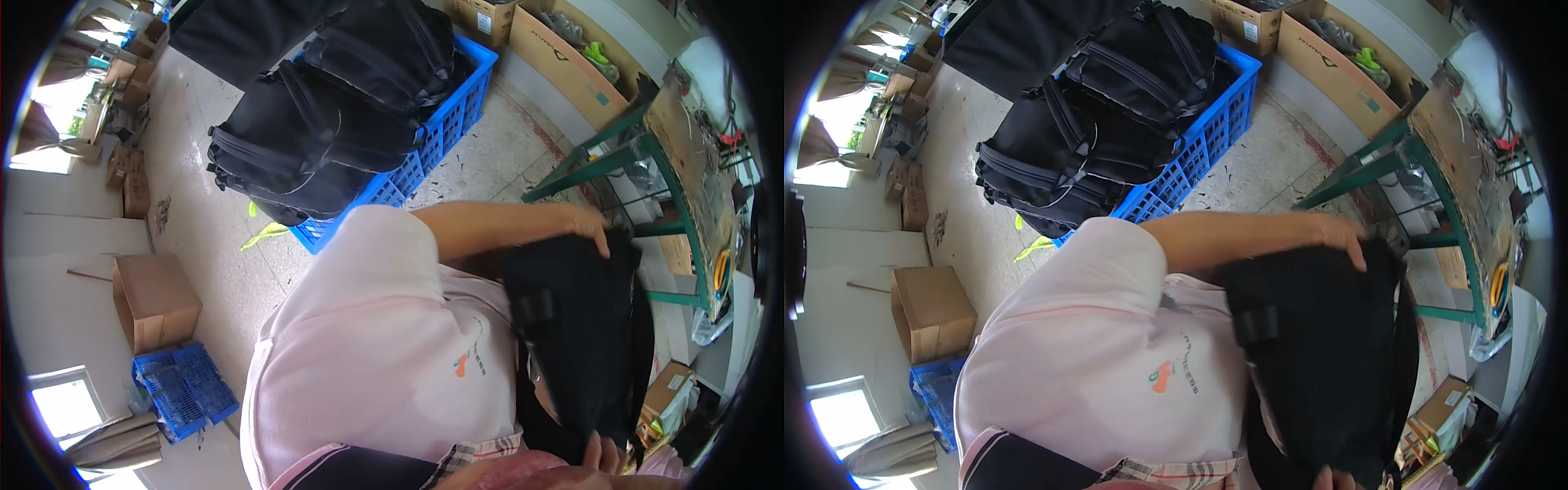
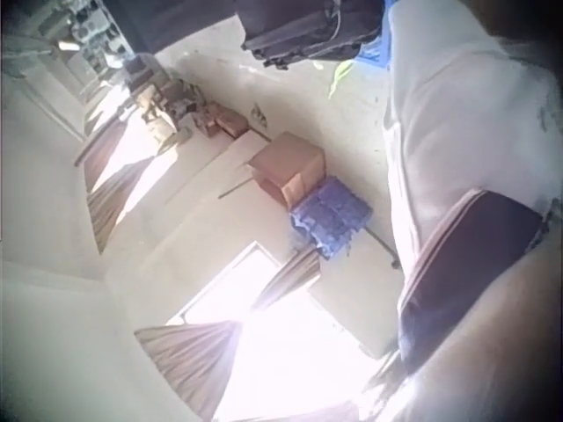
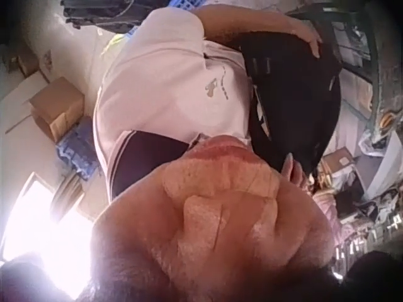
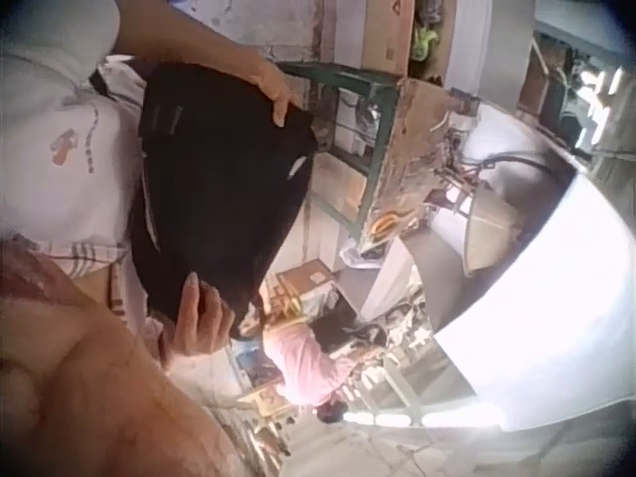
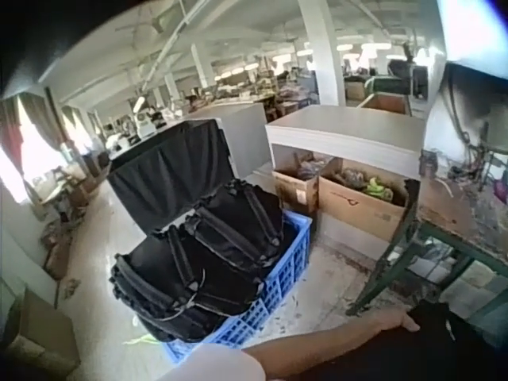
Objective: Inspecting and sorting various backpack parts and interior liners in a manufacturing setting.
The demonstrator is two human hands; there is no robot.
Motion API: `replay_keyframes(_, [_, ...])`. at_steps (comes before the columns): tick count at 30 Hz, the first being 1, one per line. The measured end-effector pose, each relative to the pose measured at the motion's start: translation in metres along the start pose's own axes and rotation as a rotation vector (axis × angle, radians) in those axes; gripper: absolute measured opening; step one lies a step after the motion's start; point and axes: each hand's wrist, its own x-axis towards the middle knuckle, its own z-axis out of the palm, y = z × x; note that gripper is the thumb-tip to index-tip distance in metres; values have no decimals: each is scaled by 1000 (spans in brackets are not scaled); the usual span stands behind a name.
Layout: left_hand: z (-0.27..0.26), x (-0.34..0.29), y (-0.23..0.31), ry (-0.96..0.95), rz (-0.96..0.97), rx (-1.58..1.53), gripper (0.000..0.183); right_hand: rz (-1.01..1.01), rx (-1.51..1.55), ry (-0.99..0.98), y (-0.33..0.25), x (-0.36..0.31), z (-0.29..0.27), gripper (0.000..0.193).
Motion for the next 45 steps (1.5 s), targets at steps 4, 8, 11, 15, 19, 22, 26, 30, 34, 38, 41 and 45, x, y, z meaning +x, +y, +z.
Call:
replay_keyframes(4, [-99, -63, 45, 306, 214, -146, 48, 112, 260, 141, 2, 44, 79, 52])
replay_keyframes(8, [-146, -94, 92, 298, 222, -198, 46, -68, 314, 285, 5, 101, 141, 58])
replay_keyframes(11, [-159, -96, 118, 284, 274, -123, 50, -57, 441, 237, 10, 116, 144, 62])
replay_keyframes(15, [-165, -103, 133, 242, 322, -110, 53, 22, 693, 427, 71, 113, 133, 62])
replay_keyframes(19, [-179, -111, 137, 226, 342, -45, 50, 561, 569, 741, 144, 135, 156, 61])
replay_keyframes(22, [-194, -108, 141, 192, 433, -112, 45, 403, 1066, 687, 165, 150, 181, 64])
replay_keyframes(26, [-207, -91, 147, 236, 598, -37, 35, 448, 1768, 641, 172, 158, 193, 38])
replay_keyframes(30, [-207, -59, 169, 513, 562, 269, 33, 358, 1783, 829, 177, 159, 183, 18])
replay_keyframes(34, [-203, -7, 211, 529, 480, 248, 27, 527, 1627, 1047, 198, 175, 161, 9])
replay_keyframes(38, [-200, 46, 250, 482, 537, 232, 25, 632, 1692, 1147, 231, 191, 137, 8])
replay_keyframes(41, [-201, 71, 271, 450, 544, 260, 26, 639, 1787, 1183, 252, 199, 130, 10])
replay_keyframes(45, [-206, 87, 282, 434, 558, 287, 26, 673, 1880, 1096, 273, 209, 131, 11])
